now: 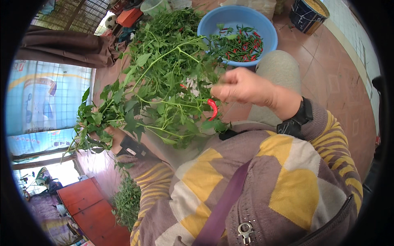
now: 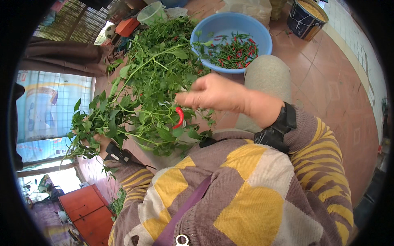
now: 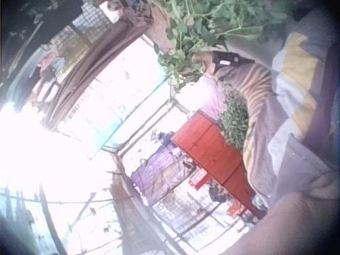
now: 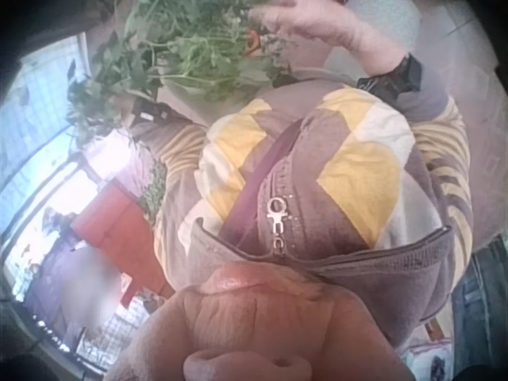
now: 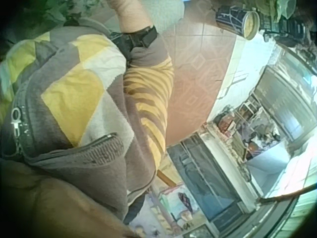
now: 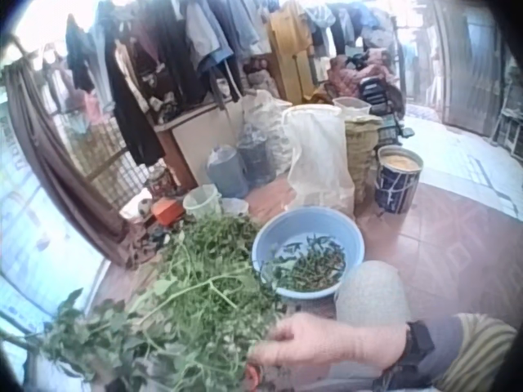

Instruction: The person picks red and green chilies from leafy branches by hand and places them into a blue bowl. The person holds the branches with one hand and uses the other to pluck the chilies, occasionally dropping leaves and stems onto the floor.

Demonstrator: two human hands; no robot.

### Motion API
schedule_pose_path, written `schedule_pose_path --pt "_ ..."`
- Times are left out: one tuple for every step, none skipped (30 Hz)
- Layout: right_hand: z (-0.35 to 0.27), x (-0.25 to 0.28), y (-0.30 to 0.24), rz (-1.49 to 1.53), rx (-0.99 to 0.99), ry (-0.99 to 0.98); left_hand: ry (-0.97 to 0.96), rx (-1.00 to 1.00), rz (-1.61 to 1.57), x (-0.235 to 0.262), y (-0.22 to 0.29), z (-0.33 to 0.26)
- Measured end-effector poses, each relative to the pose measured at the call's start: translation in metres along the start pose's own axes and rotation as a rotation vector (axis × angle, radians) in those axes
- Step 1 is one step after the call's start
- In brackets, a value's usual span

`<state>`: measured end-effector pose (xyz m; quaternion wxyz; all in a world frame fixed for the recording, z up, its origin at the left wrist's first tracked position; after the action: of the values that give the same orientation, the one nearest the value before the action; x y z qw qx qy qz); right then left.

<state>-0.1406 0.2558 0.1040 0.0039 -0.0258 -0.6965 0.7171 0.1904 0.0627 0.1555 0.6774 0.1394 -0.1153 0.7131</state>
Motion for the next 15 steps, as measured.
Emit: schedule_pose_path --pt "0.003 -0.009 0.003 -0.113 -0.033 -0.096 -0.013 0.008 -0.032 0.002 0.002 0.0" --pt "0.004 -0.016 -0.002 -0.132 0.042 -0.159 -0.038 0.023 -0.089 0.003 0.002 0.001" --pt "0.007 -0.018 -0.002 -0.185 0.061 -0.174 -0.118 0.105 -0.322 0.002 -0.002 0.001" --pt "0.009 -0.02 -0.006 -0.233 0.112 -0.204 -0.199 0.186 -0.555 -0.001 -0.007 0.001" --pt "0.011 -0.019 -0.008 -0.228 0.145 -0.182 -0.279 0.266 -0.787 -0.006 -0.011 0.0" --pt "0.012 -0.018 -0.011 -0.223 0.176 -0.161 -0.308 0.295 -0.871 -0.009 -0.013 -0.001" --pt "0.012 -0.016 -0.01 -0.238 0.154 -0.133 -0.225 0.203 -0.884 -0.002 -0.013 0.0" --pt "0.012 -0.018 -0.012 -0.24 0.176 -0.151 -0.264 0.211 -0.868 -0.007 -0.014 0.0" --pt "0.011 -0.018 -0.011 -0.264 0.146 -0.161 -0.303 0.219 -0.852 -0.012 -0.016 0.002" --pt "0.01 -0.02 -0.011 -0.287 0.117 -0.17 -0.308 0.225 -0.84 -0.015 -0.017 0.002" --pt "0.01 -0.02 -0.01 -0.292 0.088 -0.169 -0.312 0.231 -0.828 -0.016 -0.018 0.002" --pt "0.009 -0.022 -0.01 -0.297 0.06 -0.168 -0.282 0.236 -0.821 -0.015 -0.018 0.003" --pt "0.009 -0.023 -0.009 -0.302 0.033 -0.167 -0.299 0.251 -0.777 -0.016 -0.019 0.003" --pt "0.009 -0.026 -0.011 -0.3 0.061 -0.174 -0.226 0.187 -0.799 -0.009 -0.014 0.003" --pt "0.01 -0.029 -0.013 -0.297 0.09 -0.182 -0.201 0.133 -0.785 -0.003 -0.011 0.003"
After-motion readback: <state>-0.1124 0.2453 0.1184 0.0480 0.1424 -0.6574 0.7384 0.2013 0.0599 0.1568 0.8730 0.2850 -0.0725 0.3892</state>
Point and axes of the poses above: each hand's wrist, its own z-axis towards the middle knuckle, its own x-axis out of the back of the hand, y = z × x, the point moved 7 cm from there along z, towards the middle knuckle, and after that the axes turned 15 degrees about x, right-handed, at the moved point
